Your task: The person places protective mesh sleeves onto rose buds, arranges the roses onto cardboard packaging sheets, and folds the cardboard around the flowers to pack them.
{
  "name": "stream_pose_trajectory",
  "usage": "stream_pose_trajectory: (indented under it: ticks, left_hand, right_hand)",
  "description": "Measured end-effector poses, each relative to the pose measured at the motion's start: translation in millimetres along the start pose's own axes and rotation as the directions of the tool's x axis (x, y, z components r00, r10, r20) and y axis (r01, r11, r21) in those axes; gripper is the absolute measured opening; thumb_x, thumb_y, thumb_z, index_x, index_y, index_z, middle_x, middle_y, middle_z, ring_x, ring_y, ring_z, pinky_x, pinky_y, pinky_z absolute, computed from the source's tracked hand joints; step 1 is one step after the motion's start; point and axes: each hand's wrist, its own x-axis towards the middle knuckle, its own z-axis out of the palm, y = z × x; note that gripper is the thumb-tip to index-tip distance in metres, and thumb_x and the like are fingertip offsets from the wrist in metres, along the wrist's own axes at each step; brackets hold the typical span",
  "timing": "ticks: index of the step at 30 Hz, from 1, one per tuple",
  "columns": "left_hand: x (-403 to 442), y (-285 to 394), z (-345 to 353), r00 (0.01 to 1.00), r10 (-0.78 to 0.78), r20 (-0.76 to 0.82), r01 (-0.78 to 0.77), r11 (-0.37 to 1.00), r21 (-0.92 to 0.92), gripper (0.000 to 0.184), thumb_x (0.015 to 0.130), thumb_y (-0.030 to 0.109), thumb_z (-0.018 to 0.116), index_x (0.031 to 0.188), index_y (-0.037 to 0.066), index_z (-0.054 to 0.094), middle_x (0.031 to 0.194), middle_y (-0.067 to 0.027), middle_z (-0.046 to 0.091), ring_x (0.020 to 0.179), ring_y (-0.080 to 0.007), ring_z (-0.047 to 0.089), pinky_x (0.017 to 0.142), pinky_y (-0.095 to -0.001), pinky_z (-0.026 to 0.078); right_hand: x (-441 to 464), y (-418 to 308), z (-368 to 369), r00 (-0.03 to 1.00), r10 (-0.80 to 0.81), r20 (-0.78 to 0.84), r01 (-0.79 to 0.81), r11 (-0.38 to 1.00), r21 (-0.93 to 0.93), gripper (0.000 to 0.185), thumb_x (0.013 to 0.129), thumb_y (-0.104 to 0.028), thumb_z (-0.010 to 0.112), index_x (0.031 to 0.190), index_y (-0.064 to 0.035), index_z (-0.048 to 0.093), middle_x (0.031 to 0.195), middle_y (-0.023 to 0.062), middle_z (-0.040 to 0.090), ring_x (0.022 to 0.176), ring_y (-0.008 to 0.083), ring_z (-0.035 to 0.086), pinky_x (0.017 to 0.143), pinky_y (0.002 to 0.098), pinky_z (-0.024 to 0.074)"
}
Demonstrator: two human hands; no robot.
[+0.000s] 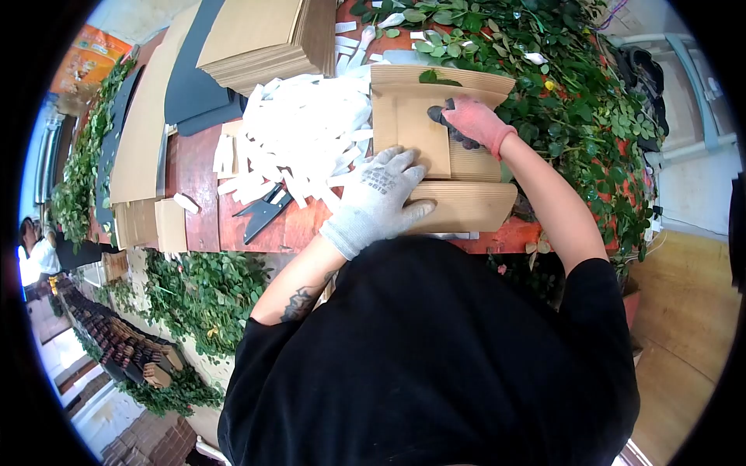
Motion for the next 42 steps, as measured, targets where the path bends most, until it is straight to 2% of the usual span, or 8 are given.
stream_pose_trajectory:
  ticks: [3, 6, 15, 18, 27, 33, 39, 42]
  left_hand:
    - [-0.2, -1.9, 6.5, 0.999, 0.019, -0.037, -0.02, 1.0, -0.02, 0.047, 0.081, 0.036, 0.064, 0.117, 0.006, 0.06, 0.127, -0.0158, 0.053, 0.122, -0.0336, 0.048, 0.099, -0.0427, 0.04]
    - [3.4, -4.3, 9.3, 1.0, 0.023, 0.014, -0.023, 1.0, -0.012, 0.043, 0.082, 0.031, 0.064, 0.116, 0.006, 0.059, 0.127, -0.0162, 0.054, 0.122, -0.0347, 0.048, 0.099, -0.0424, 0.04]
    - [1.0, -0.6, 6.7, 1.0, 0.021, -0.015, -0.021, 1.0, -0.013, 0.044, 0.081, 0.028, 0.064, 0.118, 0.005, 0.057, 0.128, -0.0165, 0.053, 0.123, -0.033, 0.047, 0.098, -0.0411, 0.042]
    - [1.5, -1.6, 5.5, 0.999, 0.047, -0.015, -0.048, 0.993, -0.105, 0.043, 0.08, 0.025, 0.065, 0.117, 0.005, 0.058, 0.126, -0.0162, 0.055, 0.119, -0.032, 0.051, 0.096, -0.0399, 0.043]
    - [1.0, -12.5, 7.3, 0.984, 0.172, -0.037, -0.176, 0.974, -0.145, 0.039, 0.078, 0.019, 0.061, 0.115, 0.007, 0.058, 0.115, -0.0128, 0.06, 0.104, -0.0288, 0.06, 0.085, -0.0394, 0.049]
    - [10.2, -12.7, 17.7, 0.987, 0.136, -0.081, -0.143, 0.986, -0.085, 0.012, 0.075, 0.013, 0.055, 0.084, 0.008, 0.063, 0.082, -0.0105, 0.066, 0.081, -0.0303, 0.066, 0.07, -0.0425, 0.051]
    - [1.9, -11.5, -1.1, 0.994, 0.07, 0.088, -0.058, 0.989, -0.137, 0.025, 0.083, 0.021, 0.055, 0.104, 0.01, 0.063, 0.098, -0.0116, 0.065, 0.092, -0.0298, 0.063, 0.081, -0.041, 0.049]
    - [-39.8, -57.7, -3.4, 0.938, 0.135, -0.319, -0.253, 0.895, -0.367, 0.036, 0.079, 0.024, 0.065, 0.109, 0.005, 0.063, 0.109, -0.014, 0.063, 0.098, -0.0308, 0.062, 0.088, -0.0389, 0.048]
  right_hand:
    - [6.8, 10.3, 4.9, 1.0, 0.005, 0.011, -0.005, 1.0, -0.028, 0.049, 0.087, -0.042, 0.051, 0.078, 0.0049, 0.06, 0.067, 0.0152, 0.063, 0.051, 0.0246, 0.064, 0.059, 0.0358, 0.0528]
    - [19.1, 29.9, 14.6, 0.963, -0.258, -0.076, 0.224, 0.925, -0.307, 0.052, 0.088, -0.045, 0.05, 0.08, 0.0049, 0.061, 0.066, 0.0158, 0.063, 0.052, 0.025, 0.063, 0.062, 0.0358, 0.0529]
    - [13.1, 14.8, 3.7, 0.998, 0.0, 0.058, 0.003, 0.999, -0.052, 0.05, 0.089, -0.042, 0.048, 0.08, 0.0053, 0.06, 0.066, 0.0156, 0.063, 0.052, 0.0251, 0.063, 0.063, 0.0362, 0.052]
    - [34.5, 47.8, 16.5, 0.918, -0.391, -0.065, 0.355, 0.883, -0.307, 0.047, 0.089, -0.04, 0.049, 0.079, 0.0046, 0.059, 0.064, 0.0129, 0.062, 0.049, 0.0231, 0.062, 0.062, 0.0354, 0.0518]
    - [-3.1, -1.1, 9.7, 0.992, -0.086, -0.096, 0.05, 0.943, -0.329, 0.047, 0.089, -0.042, 0.045, 0.085, 0.0006, 0.064, 0.079, 0.0152, 0.068, 0.062, 0.0256, 0.066, 0.068, 0.04, 0.0524]
    - [-11.4, -13.7, 14.5, 0.974, -0.18, -0.138, 0.019, 0.671, -0.741, 0.042, 0.085, -0.045, 0.052, 0.106, -0.0093, 0.061, 0.108, 0.0122, 0.064, 0.103, 0.0241, 0.061, 0.087, 0.0388, 0.0475]
    - [-30.9, -12.4, 44.1, 0.778, -0.629, 0.019, 0.31, 0.356, -0.882, 0.038, 0.084, -0.034, 0.057, 0.117, -0.0155, 0.058, 0.125, 0.0068, 0.057, 0.113, 0.021, 0.055, 0.094, 0.0369, 0.0445]
    - [-33.5, -15.1, 39.8, 0.809, -0.587, 0.021, 0.341, 0.441, -0.83, 0.036, 0.082, -0.024, 0.059, 0.117, -0.0127, 0.059, 0.125, 0.0103, 0.057, 0.112, 0.0234, 0.056, 0.093, 0.0358, 0.0454]
